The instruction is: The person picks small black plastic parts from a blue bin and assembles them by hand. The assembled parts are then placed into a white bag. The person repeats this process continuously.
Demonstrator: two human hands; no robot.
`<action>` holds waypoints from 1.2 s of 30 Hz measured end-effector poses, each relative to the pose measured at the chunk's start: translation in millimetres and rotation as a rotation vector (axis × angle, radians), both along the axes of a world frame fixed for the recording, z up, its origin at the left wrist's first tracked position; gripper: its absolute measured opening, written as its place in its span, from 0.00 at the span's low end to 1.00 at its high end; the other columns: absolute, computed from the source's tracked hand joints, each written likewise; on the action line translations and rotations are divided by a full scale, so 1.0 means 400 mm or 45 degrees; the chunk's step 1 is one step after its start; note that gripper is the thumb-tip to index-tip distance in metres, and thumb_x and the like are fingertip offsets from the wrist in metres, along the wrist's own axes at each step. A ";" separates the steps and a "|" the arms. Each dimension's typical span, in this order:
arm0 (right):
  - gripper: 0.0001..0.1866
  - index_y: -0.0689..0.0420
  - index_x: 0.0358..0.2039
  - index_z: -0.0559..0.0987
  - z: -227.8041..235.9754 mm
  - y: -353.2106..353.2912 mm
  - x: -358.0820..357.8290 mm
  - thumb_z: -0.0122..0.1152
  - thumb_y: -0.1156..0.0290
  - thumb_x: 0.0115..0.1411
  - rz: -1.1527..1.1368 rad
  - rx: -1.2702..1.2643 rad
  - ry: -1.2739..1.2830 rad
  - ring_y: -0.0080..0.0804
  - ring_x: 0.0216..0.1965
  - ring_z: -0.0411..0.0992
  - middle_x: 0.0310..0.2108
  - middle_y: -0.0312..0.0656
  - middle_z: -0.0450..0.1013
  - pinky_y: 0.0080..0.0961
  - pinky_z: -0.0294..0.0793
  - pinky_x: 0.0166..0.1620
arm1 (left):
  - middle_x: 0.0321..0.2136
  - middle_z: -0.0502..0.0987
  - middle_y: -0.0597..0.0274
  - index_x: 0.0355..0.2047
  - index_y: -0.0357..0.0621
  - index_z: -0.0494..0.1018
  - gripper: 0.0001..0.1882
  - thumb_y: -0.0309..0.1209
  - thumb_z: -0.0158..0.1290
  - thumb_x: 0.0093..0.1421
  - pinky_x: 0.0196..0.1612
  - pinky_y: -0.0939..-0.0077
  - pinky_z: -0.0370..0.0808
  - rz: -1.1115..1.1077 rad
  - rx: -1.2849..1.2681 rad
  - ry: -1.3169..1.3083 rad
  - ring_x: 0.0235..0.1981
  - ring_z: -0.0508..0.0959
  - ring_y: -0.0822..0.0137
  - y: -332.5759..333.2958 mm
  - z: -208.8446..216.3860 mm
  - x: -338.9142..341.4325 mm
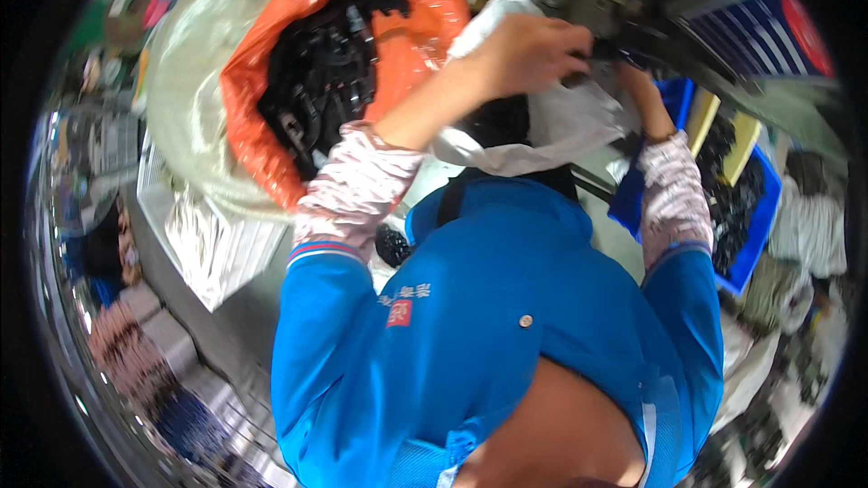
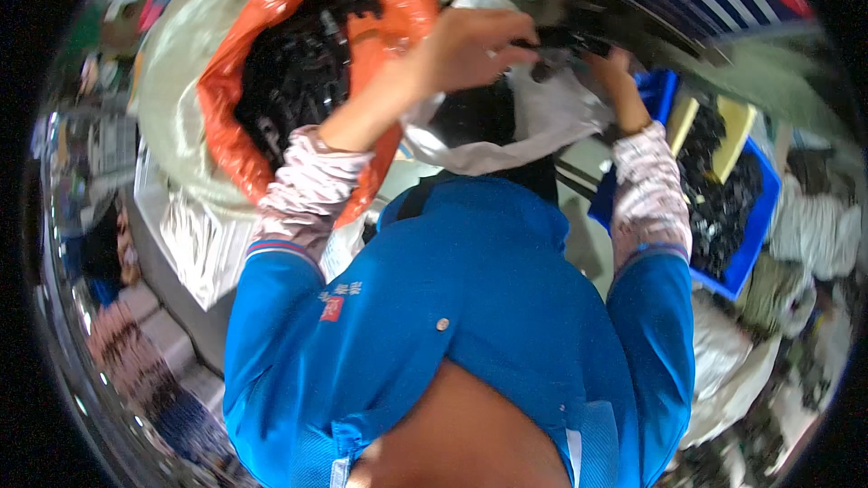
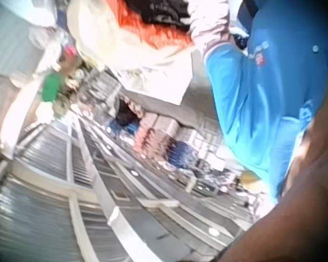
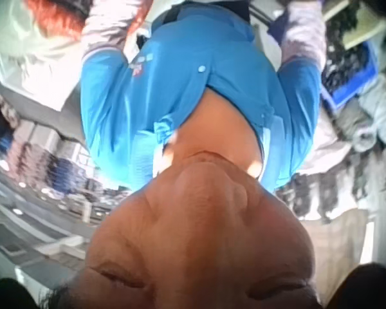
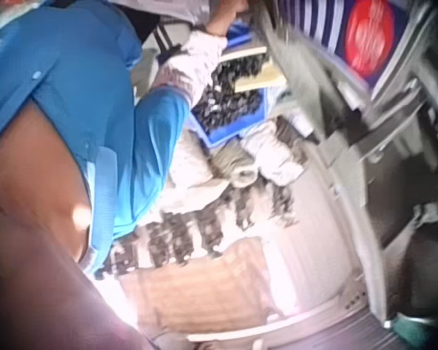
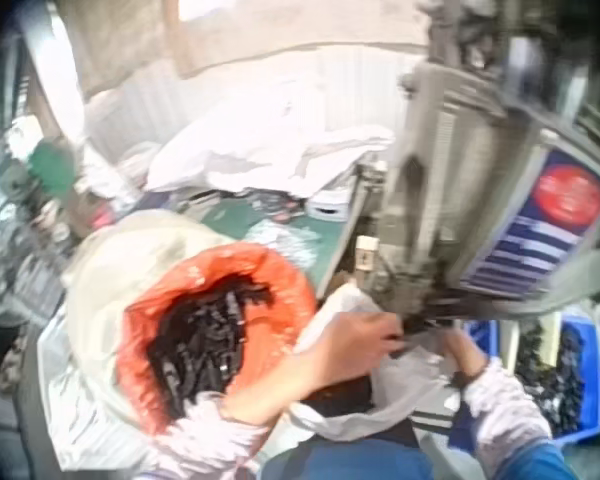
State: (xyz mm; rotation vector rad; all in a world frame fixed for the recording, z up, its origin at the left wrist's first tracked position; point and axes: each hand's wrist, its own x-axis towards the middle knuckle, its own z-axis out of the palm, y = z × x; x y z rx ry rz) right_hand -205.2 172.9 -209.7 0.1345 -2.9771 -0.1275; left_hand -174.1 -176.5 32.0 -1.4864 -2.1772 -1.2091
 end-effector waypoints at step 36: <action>0.10 0.61 0.38 0.82 0.534 -0.294 0.211 0.64 0.68 0.60 -0.038 -2.478 -0.415 0.31 0.36 0.77 0.35 0.44 0.79 0.27 0.77 0.44 | 0.43 0.75 0.48 0.49 0.34 0.67 0.18 0.25 0.46 0.58 0.45 0.59 0.77 0.773 1.517 -1.360 0.43 0.77 0.53 -0.561 -0.088 0.333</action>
